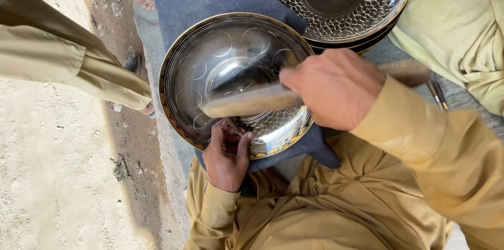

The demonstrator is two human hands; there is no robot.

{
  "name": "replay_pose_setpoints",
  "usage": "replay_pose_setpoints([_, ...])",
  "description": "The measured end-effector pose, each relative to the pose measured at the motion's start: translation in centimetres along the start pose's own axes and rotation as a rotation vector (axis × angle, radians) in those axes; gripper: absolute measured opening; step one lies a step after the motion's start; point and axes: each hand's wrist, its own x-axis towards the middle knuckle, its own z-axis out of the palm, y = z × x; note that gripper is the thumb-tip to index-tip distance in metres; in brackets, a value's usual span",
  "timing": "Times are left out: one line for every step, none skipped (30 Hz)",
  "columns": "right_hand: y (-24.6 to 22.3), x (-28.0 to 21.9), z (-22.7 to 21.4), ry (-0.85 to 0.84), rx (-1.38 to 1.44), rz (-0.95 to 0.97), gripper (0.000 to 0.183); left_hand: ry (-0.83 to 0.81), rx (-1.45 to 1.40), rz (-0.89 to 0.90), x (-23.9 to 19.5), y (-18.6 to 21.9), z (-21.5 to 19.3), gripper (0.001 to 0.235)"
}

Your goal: The person uses a hammer and a small metal punch to create a textured pattern on a large, shiny metal plate. They hold the plate steady with one hand while striking the punch with the hammer in the other hand, working systematically across the surface.

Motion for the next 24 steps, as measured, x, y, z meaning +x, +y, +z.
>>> replay_pose_setpoints([0.2, 0.2, -0.4, 0.061, 0.021, -0.027, 0.040, -0.010, 0.004, -0.022, 0.1, 0.0, 0.1, 0.047])
replay_pose_setpoints([0.3, 0.4, -0.5, 0.123, 0.042, -0.054, 0.038, -0.019, -0.020, 0.003, 0.3, 0.0, 0.0, 0.046])
replay_pose_setpoints([0.6, 0.3, -0.4, 0.181, 0.060, -0.080, 0.036, -0.029, -0.049, 0.024, 0.5, -0.1, 0.1, 0.045])
replay_pose_setpoints([0.8, 0.0, -0.2, 0.036, 0.059, 0.002, 0.040, -0.039, -0.077, 0.046, 0.7, -0.2, 0.1, 0.044])
replay_pose_setpoints([1.1, -0.4, 0.3, -0.106, 0.055, 0.074, 0.043, -0.078, -0.096, 0.038, 0.8, -0.2, -0.1, 0.043])
replay_pose_setpoints([1.3, -0.9, 0.8, -0.246, 0.049, 0.148, 0.047, -0.117, -0.116, 0.030, 1.0, -0.3, -0.2, 0.042])
replay_pose_setpoints([1.5, -1.6, 1.6, -0.117, 0.144, 0.174, 0.050, -0.161, -0.135, 0.027, 1.3, -0.3, -0.3, 0.042])
replay_pose_setpoints([1.4, -2.4, 2.7, 0.013, 0.237, 0.202, 0.055, -0.210, -0.154, 0.014, 1.6, -0.3, -0.3, 0.042])
replay_pose_setpoints([1.6, -3.3, 3.7, 0.141, 0.329, 0.233, 0.061, -0.259, -0.173, -0.001, 1.8, -0.3, -0.4, 0.043])
replay_pose_setpoints([1.9, -4.3, 4.6, 0.104, 0.358, 0.208, 0.061, -0.309, -0.193, -0.017, 2.0, -0.1, -0.4, 0.044])
replay_pose_setpoints([2.2, -5.2, 5.4, 0.071, 0.386, 0.189, 0.061, -0.340, -0.146, 0.002, 2.4, 0.0, -0.4, 0.046])
replay_pose_setpoints([2.4, -6.0, 6.3, 0.037, 0.414, 0.170, 0.061, -0.371, -0.099, 0.021, 2.7, 0.2, -0.5, 0.047])
replay_pose_setpoints([2.1, -6.5, 7.2, 0.032, 0.494, 0.277, 0.054, -0.403, -0.055, 0.038, 2.8, 0.3, -0.5, 0.049])
replay_pose_setpoints([1.5, -6.8, 8.1, 0.025, 0.574, 0.385, 0.047, -0.435, 0.004, 0.148, 3.2, 0.5, -0.5, 0.049])
replay_pose_setpoints([1.2, -7.0, 8.8, 0.015, 0.651, 0.478, 0.042, -0.453, 0.068, 0.252, 3.4, 0.6, -0.7, 0.050])
replay_pose_setpoints([1.0, -7.5, 9.1, 0.004, 0.624, 0.445, 0.041, -0.471, 0.132, 0.355, 3.4, 0.7, -1.0, 0.051])
replay_pose_setpoints([0.8, -7.8, 9.3, 0.003, 0.597, 0.416, 0.040, -0.463, 0.072, 0.273, 3.5, 0.9, -1.4, 0.050])
replay_pose_setpoints([0.8, -8.0, 9.4, 0.002, 0.570, 0.388, 0.039, -0.455, 0.012, 0.190, 3.5, 1.0, -1.9, 0.050])
replay_pose_setpoints([0.9, -8.1, 9.5, 0.102, 0.546, 0.380, 0.042, -0.452, -0.053, 0.111, 3.7, 1.2, -1.9, 0.049])
replay_pose_setpoints([1.2, -8.1, 9.5, 0.202, 0.519, 0.373, 0.044, -0.425, -0.053, 0.146, 4.1, 1.2, -1.9, 0.049])
replay_pose_setpoints([1.2, -8.4, 9.7, 0.284, 0.501, 0.368, 0.047, -0.406, -0.052, 0.163, 3.9, 1.1, -1.9, 0.049])
replay_pose_setpoints([1.1, -8.6, 9.8, 0.271, 0.504, 0.395, 0.045, -0.387, -0.051, 0.180, 3.6, 0.9, -2.0, 0.049])
replay_pose_setpoints([1.1, -8.5, 9.8, 0.253, 0.506, 0.407, 0.044, -0.390, -0.044, 0.201, 3.2, 0.6, -2.1, 0.048])
replay_pose_setpoints([1.1, -8.3, 9.6, 0.235, 0.507, 0.420, 0.042, -0.393, -0.037, 0.221, 2.8, 0.4, -2.1, 0.047])
